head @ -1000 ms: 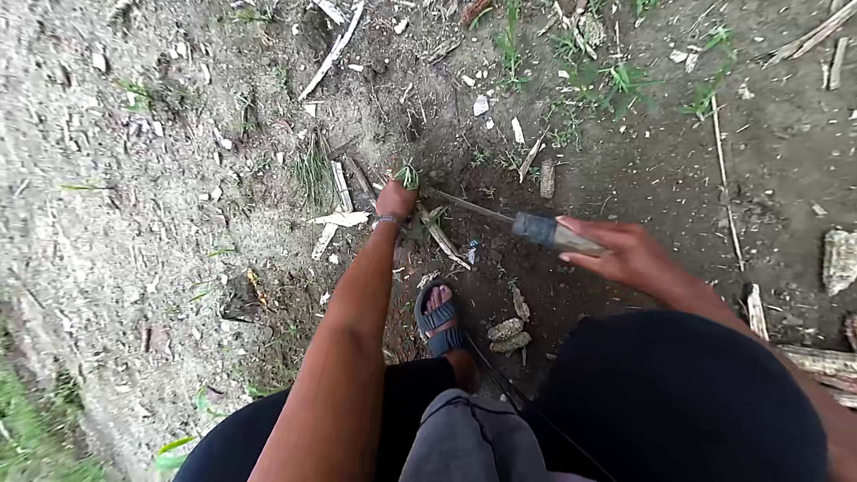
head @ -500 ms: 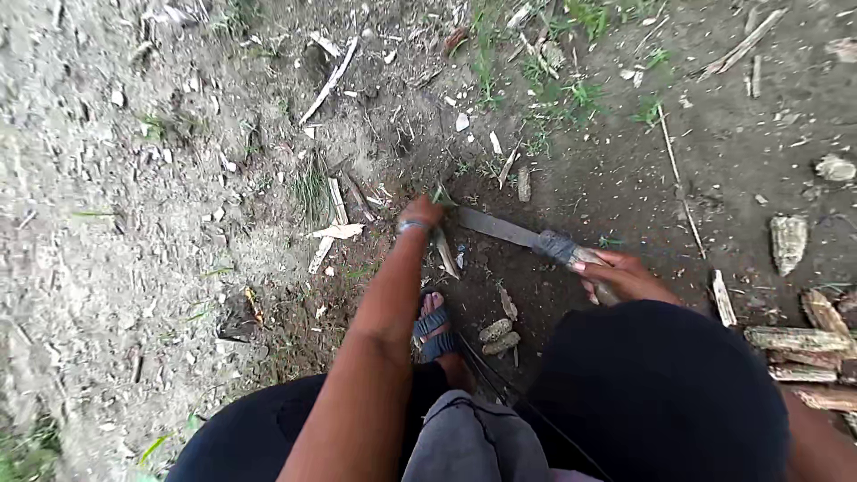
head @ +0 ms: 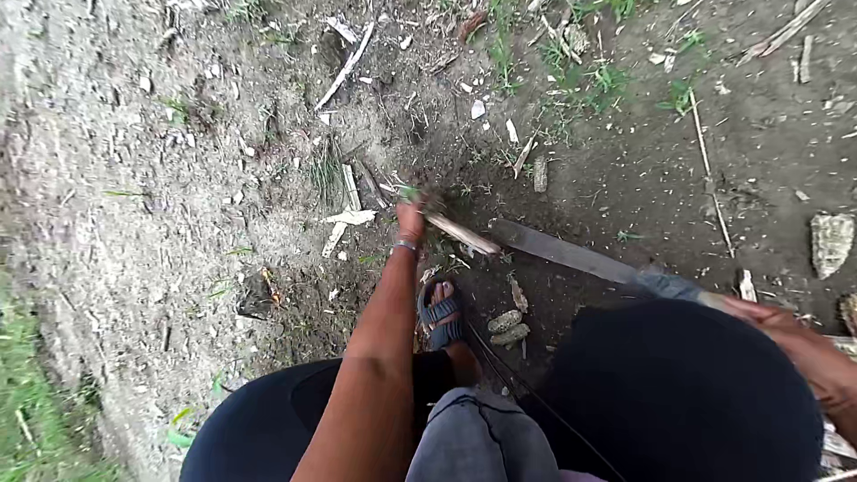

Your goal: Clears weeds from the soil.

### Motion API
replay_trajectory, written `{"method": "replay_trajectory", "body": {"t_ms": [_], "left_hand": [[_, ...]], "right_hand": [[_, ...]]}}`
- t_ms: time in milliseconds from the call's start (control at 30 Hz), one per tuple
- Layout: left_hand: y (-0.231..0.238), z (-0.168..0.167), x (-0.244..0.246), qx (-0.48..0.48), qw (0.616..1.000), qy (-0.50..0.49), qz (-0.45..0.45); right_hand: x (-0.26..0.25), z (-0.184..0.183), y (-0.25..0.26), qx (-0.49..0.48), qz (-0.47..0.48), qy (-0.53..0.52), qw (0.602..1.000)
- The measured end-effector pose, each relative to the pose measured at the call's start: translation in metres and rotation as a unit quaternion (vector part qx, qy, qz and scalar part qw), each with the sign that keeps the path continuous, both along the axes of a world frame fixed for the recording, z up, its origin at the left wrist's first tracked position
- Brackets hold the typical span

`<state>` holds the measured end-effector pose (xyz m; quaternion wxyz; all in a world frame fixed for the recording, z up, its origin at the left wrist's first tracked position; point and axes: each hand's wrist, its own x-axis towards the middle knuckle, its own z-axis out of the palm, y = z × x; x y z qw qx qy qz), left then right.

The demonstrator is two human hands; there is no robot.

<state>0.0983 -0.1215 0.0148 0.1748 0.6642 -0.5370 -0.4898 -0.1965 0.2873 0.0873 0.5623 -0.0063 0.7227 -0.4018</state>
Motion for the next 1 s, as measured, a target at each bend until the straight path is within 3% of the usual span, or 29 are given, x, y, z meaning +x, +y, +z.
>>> {"method": "replay_trajectory", "body": {"t_ms": [67,100,167,233,300,367,433,533,567,733,833,933,1000], "left_hand": [[-0.027,0.021,0.007,-0.083,0.993,0.05,0.068],[-0.039,0.031,0.013,-0.102,0.993,0.007,0.051],[-0.058,0.04,0.024,-0.076,0.981,-0.163,-0.07],[-0.062,0.043,0.016,-0.014,0.92,-0.325,-0.216],[-0.058,0.03,0.0,0.018,0.865,-0.417,-0.279],[-0.042,0.005,-0.012,0.034,0.848,-0.463,-0.255],[-0.024,-0.008,-0.021,0.025,0.861,-0.465,-0.206],[-0.018,-0.004,0.0,0.049,0.856,-0.464,-0.225],[-0.022,-0.002,0.019,0.053,0.849,-0.471,-0.233],[-0.071,0.013,0.112,0.027,0.908,-0.4,-0.123],[-0.083,0.017,0.11,0.08,0.907,-0.377,-0.173],[-0.066,0.015,0.063,0.169,0.862,-0.422,-0.226],[-0.059,0.007,0.045,0.177,0.852,-0.43,-0.239]], "right_hand": [[-0.014,-0.023,-0.011,-0.089,0.072,-0.02,0.993],[-0.01,-0.024,-0.039,-0.096,0.114,-0.02,0.989],[0.021,-0.035,-0.114,-0.096,0.16,-0.048,0.981],[0.063,-0.06,-0.176,-0.096,0.167,-0.056,0.98],[0.081,-0.08,-0.201,-0.114,0.167,-0.046,0.978],[0.089,-0.095,-0.187,-0.142,0.161,-0.039,0.976],[0.089,-0.103,-0.169,-0.174,0.185,0.019,0.967],[0.061,-0.092,-0.144,-0.184,0.233,0.091,0.951],[0.047,-0.083,-0.131,-0.178,0.223,0.077,0.955],[-0.021,-0.038,-0.076,-0.143,0.141,-0.037,0.979],[0.014,-0.032,-0.122,-0.099,0.19,-0.063,0.975],[0.08,-0.07,-0.185,-0.106,0.21,-0.082,0.968],[0.096,-0.089,-0.203,-0.123,0.212,-0.064,0.967]]}}
